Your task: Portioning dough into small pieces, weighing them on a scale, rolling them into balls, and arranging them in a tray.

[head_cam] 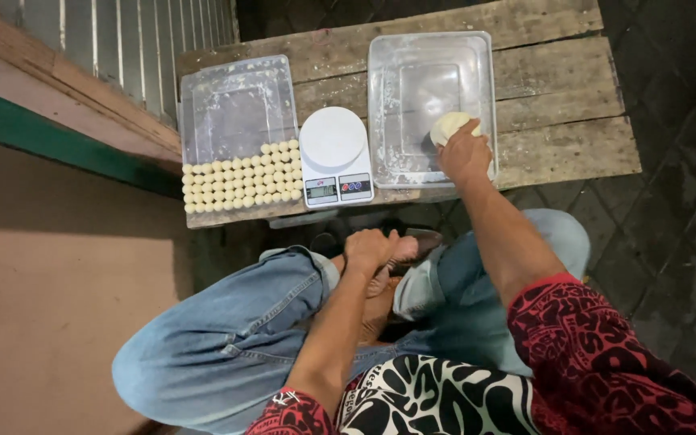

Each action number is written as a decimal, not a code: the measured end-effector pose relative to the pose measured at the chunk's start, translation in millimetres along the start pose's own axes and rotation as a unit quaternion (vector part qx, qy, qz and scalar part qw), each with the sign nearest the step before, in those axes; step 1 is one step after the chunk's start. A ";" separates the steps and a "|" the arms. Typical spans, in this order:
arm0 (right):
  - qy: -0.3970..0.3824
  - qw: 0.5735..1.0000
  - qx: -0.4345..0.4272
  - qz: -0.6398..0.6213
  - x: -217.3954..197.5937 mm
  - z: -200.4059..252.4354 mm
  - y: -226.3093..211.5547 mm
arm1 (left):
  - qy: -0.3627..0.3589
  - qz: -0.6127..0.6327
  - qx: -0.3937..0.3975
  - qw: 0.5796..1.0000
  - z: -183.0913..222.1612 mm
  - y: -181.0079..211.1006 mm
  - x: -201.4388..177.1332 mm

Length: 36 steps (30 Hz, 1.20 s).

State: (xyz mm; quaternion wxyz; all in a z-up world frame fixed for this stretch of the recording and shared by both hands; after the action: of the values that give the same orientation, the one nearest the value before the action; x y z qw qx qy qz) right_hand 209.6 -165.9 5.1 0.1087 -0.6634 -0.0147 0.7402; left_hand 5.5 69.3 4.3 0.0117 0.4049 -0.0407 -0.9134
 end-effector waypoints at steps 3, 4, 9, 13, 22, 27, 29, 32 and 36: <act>-0.022 0.999 0.019 -0.029 21.2 -20.4 10.9 | -0.020 -0.001 -0.005 1.000 6.5 -16.8 -6.4; -0.031 0.998 0.034 -0.045 27.2 -24.0 13.3 | -0.014 0.001 -0.007 1.000 5.2 -18.1 -5.8; -0.073 0.993 0.066 -0.071 3.7 -9.6 0.3 | 0.008 0.029 0.029 0.999 35.9 4.9 -24.4; -0.070 0.996 0.048 -0.017 11.8 -17.6 2.3 | 0.041 0.029 0.076 0.996 10.5 34.4 18.3; -0.075 0.996 0.047 -0.007 5.5 -15.4 2.6 | -0.085 0.218 0.107 0.966 23.2 66.5 63.5; -0.089 0.995 0.049 0.010 -21.9 3.9 -14.3 | -0.024 0.192 0.129 0.973 -25.6 89.9 120.5; -0.115 0.991 0.068 0.011 -4.2 0.8 -2.5 | 0.172 0.128 0.138 0.967 25.7 83.7 45.6; -0.068 0.991 0.105 -0.050 -15.7 -3.0 -5.3 | 0.131 0.236 0.146 0.952 75.2 81.7 -53.4; -0.074 0.987 0.103 -0.094 -40.1 13.4 -32.1 | 0.124 0.202 0.146 0.961 108.0 51.1 -115.3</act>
State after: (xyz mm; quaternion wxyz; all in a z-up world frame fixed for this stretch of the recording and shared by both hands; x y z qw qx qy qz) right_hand 204.7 -140.1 51.3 0.2439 -0.5876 -0.0086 0.7715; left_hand 2.5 31.6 166.0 0.1414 0.4958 -0.2523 -0.8189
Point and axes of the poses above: each hand's wrist, its own z-axis away from the middle knuckle, its own x-axis out of the palm, y = z × x, the point moved 9 cm from there along -z, towards the middle knuckle, and after that the axes turned 12 degrees about -z, right-handed, at the moved point
